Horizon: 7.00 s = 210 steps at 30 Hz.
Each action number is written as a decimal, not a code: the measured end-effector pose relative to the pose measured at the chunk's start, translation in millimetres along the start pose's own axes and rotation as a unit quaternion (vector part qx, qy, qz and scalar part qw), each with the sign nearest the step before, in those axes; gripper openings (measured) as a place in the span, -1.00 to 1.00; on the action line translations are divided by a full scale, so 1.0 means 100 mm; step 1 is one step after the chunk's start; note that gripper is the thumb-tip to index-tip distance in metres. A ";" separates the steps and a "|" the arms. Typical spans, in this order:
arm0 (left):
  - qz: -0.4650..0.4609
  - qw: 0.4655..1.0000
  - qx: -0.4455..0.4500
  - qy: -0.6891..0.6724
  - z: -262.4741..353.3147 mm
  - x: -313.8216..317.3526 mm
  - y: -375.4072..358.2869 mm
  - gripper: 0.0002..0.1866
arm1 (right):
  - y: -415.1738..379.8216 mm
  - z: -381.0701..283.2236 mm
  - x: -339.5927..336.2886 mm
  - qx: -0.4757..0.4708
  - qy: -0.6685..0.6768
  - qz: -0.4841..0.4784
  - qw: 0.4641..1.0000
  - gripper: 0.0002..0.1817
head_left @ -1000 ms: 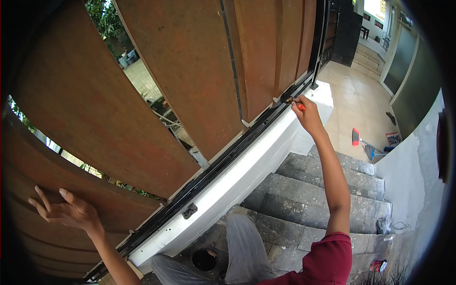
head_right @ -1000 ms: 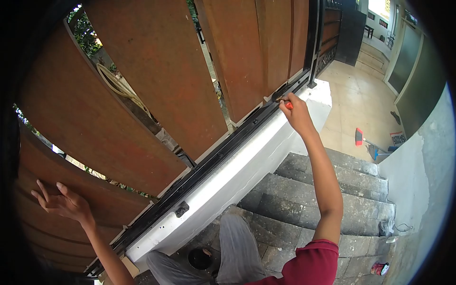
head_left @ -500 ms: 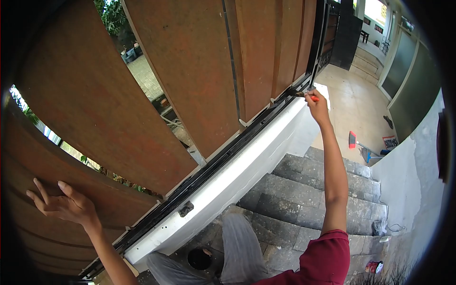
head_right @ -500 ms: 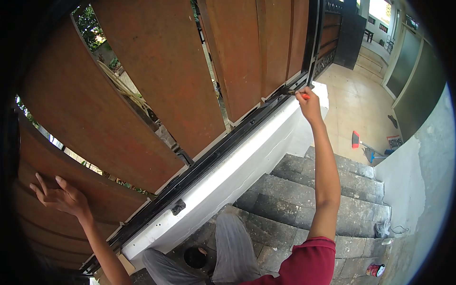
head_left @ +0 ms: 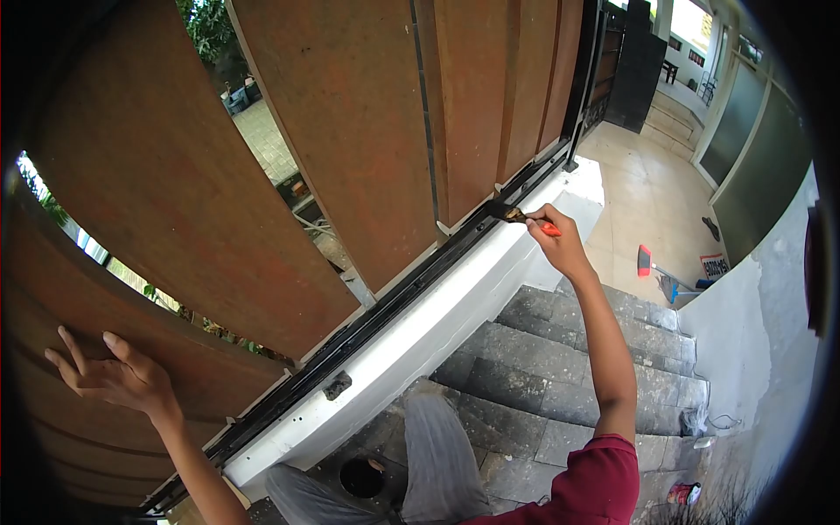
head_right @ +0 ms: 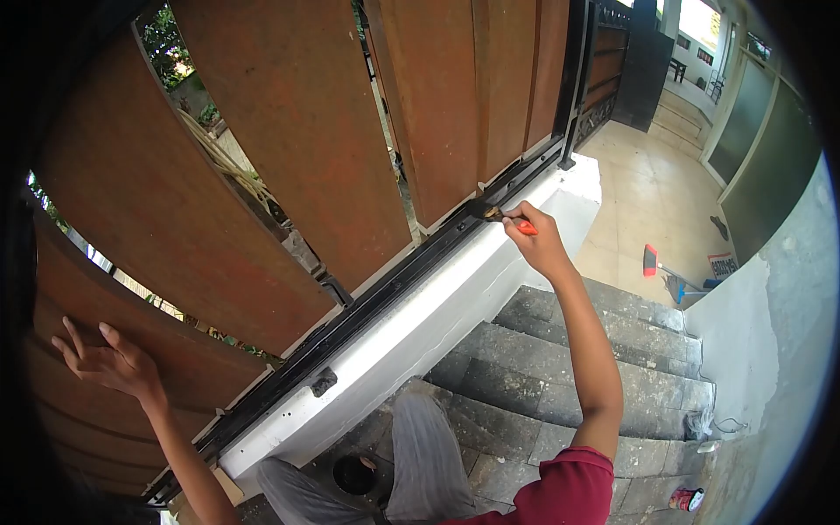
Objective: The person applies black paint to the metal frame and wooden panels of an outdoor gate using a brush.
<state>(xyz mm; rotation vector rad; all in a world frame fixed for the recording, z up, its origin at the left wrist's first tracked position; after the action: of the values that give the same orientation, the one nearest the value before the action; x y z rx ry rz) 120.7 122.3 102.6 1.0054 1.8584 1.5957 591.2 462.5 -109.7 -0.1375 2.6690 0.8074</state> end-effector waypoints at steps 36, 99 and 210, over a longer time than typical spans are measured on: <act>-0.002 1.000 0.011 0.005 -0.02 0.01 -0.01 -0.47 | 0.13 0.39 -0.14 0.086 0.180 0.001 0.980 -0.85; -0.023 0.999 0.016 0.039 -0.04 0.06 -0.05 -0.45 | 0.60 0.57 -0.57 0.025 -0.056 0.119 0.991 -0.79; 0.025 0.997 0.034 0.059 -0.27 0.17 -0.22 -0.22 | -3.38 -2.68 3.43 -0.273 0.033 -0.041 0.960 -0.82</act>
<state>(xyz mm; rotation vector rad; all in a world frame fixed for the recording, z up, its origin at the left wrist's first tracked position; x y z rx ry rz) 85.6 118.0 88.1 1.0128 1.9938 1.6630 254.9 35.2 -199.0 -0.4121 2.4066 1.5132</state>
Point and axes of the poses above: each hand's wrist, its own y-axis towards the middle knuckle, its own x-axis out of the palm, z = x × y, the point moved 7 cm from there along y, towards the middle knuckle, and after that the axes turned 11 degrees about y, right-handed, at the moved point
